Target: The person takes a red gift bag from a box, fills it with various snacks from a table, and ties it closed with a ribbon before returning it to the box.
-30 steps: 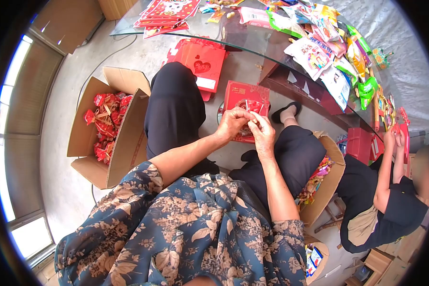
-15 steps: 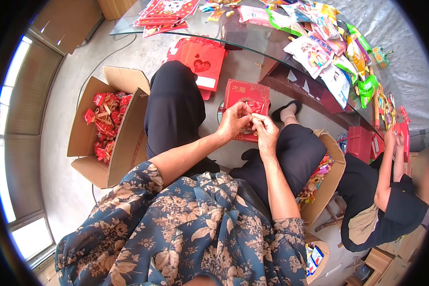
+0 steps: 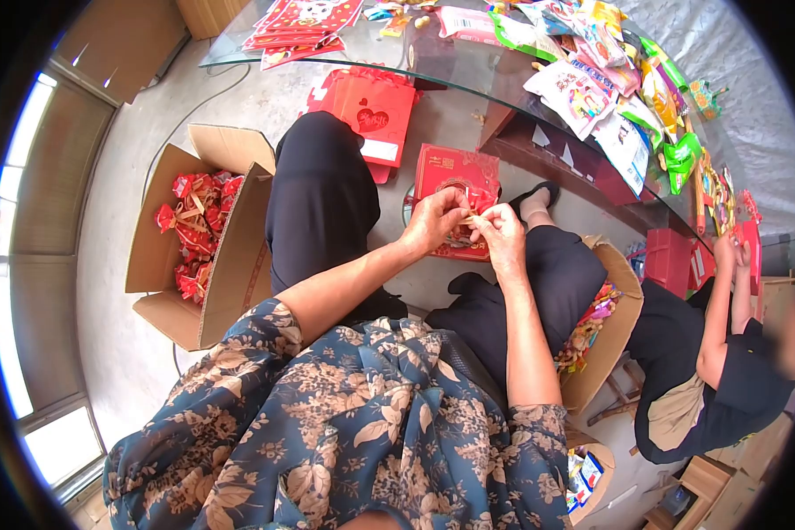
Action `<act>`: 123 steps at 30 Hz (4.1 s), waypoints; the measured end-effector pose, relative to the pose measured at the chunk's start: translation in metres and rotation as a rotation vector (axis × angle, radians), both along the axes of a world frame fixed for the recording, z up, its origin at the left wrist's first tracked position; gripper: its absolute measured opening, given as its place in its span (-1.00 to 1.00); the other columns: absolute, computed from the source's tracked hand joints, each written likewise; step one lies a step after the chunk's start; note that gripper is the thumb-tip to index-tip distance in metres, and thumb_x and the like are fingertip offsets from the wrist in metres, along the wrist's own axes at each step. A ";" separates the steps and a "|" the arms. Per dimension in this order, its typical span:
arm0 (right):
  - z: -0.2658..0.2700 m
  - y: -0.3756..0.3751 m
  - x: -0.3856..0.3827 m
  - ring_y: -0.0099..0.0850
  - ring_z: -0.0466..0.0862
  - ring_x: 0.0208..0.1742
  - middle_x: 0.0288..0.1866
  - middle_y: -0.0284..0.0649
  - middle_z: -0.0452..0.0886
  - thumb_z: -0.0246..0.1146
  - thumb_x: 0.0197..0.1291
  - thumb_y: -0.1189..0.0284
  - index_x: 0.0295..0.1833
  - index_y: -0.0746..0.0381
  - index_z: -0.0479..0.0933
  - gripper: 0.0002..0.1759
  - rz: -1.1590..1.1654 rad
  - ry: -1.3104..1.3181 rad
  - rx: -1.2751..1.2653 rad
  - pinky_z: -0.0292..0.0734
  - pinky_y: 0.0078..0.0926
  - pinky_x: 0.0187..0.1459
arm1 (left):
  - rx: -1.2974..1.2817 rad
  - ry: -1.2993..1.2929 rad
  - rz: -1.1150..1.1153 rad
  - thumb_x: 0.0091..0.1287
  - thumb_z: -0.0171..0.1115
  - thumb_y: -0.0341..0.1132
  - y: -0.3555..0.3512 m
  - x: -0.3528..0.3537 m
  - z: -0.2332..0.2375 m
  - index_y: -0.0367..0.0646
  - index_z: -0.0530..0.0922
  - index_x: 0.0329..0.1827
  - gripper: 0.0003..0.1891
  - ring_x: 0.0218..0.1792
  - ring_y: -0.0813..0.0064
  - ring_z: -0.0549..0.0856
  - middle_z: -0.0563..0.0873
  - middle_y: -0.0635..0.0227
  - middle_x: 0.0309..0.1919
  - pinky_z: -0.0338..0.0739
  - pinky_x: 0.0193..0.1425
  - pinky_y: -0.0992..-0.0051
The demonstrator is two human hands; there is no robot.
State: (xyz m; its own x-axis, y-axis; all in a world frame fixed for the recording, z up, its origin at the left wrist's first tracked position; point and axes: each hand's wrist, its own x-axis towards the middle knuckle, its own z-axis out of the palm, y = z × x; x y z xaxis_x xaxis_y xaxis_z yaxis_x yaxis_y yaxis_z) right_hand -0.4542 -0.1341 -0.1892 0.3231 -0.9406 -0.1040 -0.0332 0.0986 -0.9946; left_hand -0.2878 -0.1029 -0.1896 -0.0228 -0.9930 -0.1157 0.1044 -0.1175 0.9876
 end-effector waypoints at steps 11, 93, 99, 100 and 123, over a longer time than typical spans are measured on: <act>0.008 -0.010 -0.021 -0.44 0.67 -0.28 -0.28 -0.23 0.66 0.29 0.31 0.50 -0.18 0.20 0.46 -0.89 0.031 -0.309 0.540 0.60 -0.50 -0.17 | -0.532 -0.604 -0.149 0.30 0.16 -0.52 0.001 0.004 0.014 -0.20 0.51 -0.20 -0.93 -0.18 0.08 0.65 0.60 0.17 -0.28 0.55 -0.13 0.29; 0.024 0.028 -0.009 -0.65 0.49 -0.57 -0.55 -0.34 0.59 0.29 0.31 0.41 -0.24 0.29 0.58 -0.85 -0.148 0.380 -0.064 0.38 -0.60 -0.52 | 0.330 0.281 0.255 0.40 0.24 -0.37 -0.020 0.003 -0.025 -0.16 0.52 -0.26 -0.90 -0.58 0.66 0.58 0.63 0.42 -0.48 0.35 -0.59 0.64; 0.023 0.033 0.008 -0.36 0.60 -0.55 -0.56 -0.19 0.60 0.38 0.21 0.32 -0.32 0.25 0.55 -0.77 -0.075 0.661 -0.393 0.49 -0.33 -0.40 | 0.299 0.247 0.246 0.41 0.22 -0.36 -0.021 -0.001 -0.031 -0.15 0.50 -0.27 -0.89 -0.59 0.64 0.62 0.67 0.39 -0.46 0.30 -0.66 0.64; 0.016 0.030 0.007 -0.34 0.60 -0.55 -0.56 -0.18 0.60 0.39 0.20 0.34 -0.32 0.25 0.54 -0.78 -0.064 0.642 -0.393 0.48 -0.33 -0.41 | 0.311 0.234 0.246 0.41 0.22 -0.36 -0.022 0.001 -0.031 -0.15 0.50 -0.27 -0.89 -0.59 0.63 0.63 0.67 0.38 -0.46 0.29 -0.68 0.64; 0.003 0.032 -0.001 -0.63 0.60 -0.51 -0.42 -0.28 0.67 0.24 0.35 0.43 -0.18 0.29 0.53 -0.87 -0.117 0.282 0.018 0.49 -0.67 -0.42 | 0.153 -0.147 0.089 0.42 0.16 -0.41 -0.010 0.012 -0.012 -0.25 0.47 -0.20 -0.91 -0.49 0.57 0.69 0.70 0.26 -0.42 0.52 -0.56 0.53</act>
State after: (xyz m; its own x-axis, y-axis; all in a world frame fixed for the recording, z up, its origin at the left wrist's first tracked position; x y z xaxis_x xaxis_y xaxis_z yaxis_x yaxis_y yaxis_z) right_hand -0.4549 -0.1025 -0.1866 0.1684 -0.9671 -0.1908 -0.2954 0.1352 -0.9458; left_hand -0.2758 -0.1130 -0.2012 0.0921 -0.9611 -0.2605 -0.0226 -0.2636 0.9644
